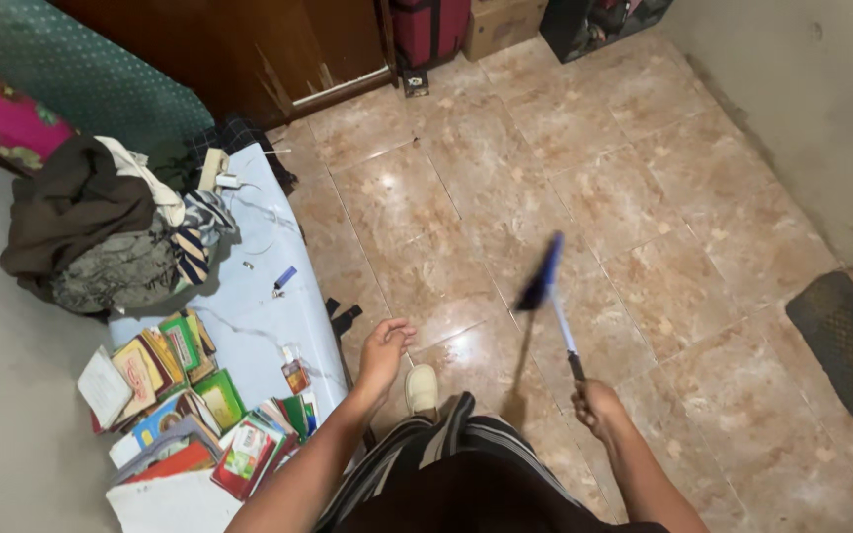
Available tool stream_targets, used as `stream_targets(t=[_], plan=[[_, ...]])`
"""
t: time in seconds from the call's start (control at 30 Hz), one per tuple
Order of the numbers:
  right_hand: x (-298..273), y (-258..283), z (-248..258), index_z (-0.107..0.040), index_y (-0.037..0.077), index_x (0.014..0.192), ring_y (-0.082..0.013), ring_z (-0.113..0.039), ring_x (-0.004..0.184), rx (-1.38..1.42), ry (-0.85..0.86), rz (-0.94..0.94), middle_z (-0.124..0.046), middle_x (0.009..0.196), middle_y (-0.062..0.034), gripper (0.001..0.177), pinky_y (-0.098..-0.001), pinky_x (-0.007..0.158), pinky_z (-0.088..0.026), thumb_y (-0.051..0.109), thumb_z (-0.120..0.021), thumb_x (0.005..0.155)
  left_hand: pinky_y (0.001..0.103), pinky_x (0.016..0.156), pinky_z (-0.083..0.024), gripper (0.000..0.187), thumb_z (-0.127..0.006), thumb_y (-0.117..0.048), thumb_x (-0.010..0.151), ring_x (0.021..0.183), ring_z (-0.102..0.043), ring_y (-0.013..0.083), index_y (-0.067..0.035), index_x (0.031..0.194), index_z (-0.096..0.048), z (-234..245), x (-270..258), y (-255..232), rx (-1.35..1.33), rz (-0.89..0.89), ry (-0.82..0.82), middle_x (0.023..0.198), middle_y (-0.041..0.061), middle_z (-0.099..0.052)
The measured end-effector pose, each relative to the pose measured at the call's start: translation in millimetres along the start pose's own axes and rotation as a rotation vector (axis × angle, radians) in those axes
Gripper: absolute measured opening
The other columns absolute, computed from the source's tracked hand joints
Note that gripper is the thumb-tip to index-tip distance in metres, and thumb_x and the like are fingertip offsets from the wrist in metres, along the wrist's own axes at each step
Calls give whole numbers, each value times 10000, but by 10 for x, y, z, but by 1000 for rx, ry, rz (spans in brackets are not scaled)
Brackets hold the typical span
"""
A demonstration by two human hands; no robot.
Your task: The person sweeps the floor using a small blue broom, moving through several rooms including a bedroom, a kitchen area, and a hallway, collecting dust and debris.
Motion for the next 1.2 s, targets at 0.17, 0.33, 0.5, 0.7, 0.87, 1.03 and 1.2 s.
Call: stream_targets(t=[0.17, 0.33, 0.5, 0.7, 0.87, 1.03, 1.2], plan=[[238, 414, -1135, -522, -29, 829, -170, -443, 417, -119, -30, 213, -503, 610, -89, 95, -315, 329, -315, 18, -537, 910, 311, 927, -520, 305, -495, -103, 1007, 1044, -690, 209, -4, 1278, -593, 221, 438, -266, -85, -29, 30, 1160, 137, -730], [189, 356, -2173, -482, 65, 980, -94, -402, 429, 6, 370, 67, -461, 606, -6, 30, -260, 348, -334, 38, -486, 968, 303, 951, -521, 319, -481, -103, 1009, 1067, -690, 209, -7, 1297, -579, 325, 533, -451, -85, -23, 43, 1186, 126, -729], [287, 396, -3312, -515, 165, 999, -46, -405, 436, 31, 674, -226, -478, 638, 31, 29, -199, 354, -326, 141, -531, 992, 311, 924, -508, 313, -486, -101, 1013, 1069, -683, 205, 9, 1289, -585, 499, 637, -368, -127, -26, 13, 1190, 134, -726], [528, 464, -4136, -510, 164, 957, -37, -454, 481, -91, 698, -401, -527, 696, 7, 66, -179, 382, -363, 167, -561, 999, 305, 910, -537, 296, -475, -82, 1007, 1017, -714, 201, 4, 1261, -600, 817, 894, 79, -162, -55, -71, 1161, 127, -744], [680, 802, -3432, -509, -11, 934, -66, -466, 489, 386, 514, -443, -514, 686, -39, 141, -166, 387, -382, 86, -609, 950, 329, 880, -528, 290, -500, -78, 1011, 981, -683, 220, 20, 1257, -617, 828, 1027, 196, -166, -84, -46, 1144, 150, -728], [651, 920, -1780, -519, 10, 920, -32, -407, 439, 542, 298, -254, -475, 626, 30, 132, -167, 365, -349, 118, -591, 950, 310, 906, -533, 279, -500, -105, 1004, 1011, -708, 187, -9, 1246, -600, 563, 1099, -115, -135, -35, 4, 1136, 117, -740], [413, 1003, -847, -457, 41, 972, -41, -407, 442, 462, 103, -151, -483, 628, 1, 106, -183, 368, -340, 141, -481, 999, 317, 914, -522, 282, -518, -107, 1003, 996, -694, 197, -1, 1241, -623, 227, 1183, -289, -110, 11, 53, 1122, 126, -740]])
Point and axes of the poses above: each hand's wrist, its own x-axis towards the middle knuckle, its own z-axis out of the back of the hand, y = z × x, the point moved 6 cm from there along x, towards the middle knuckle
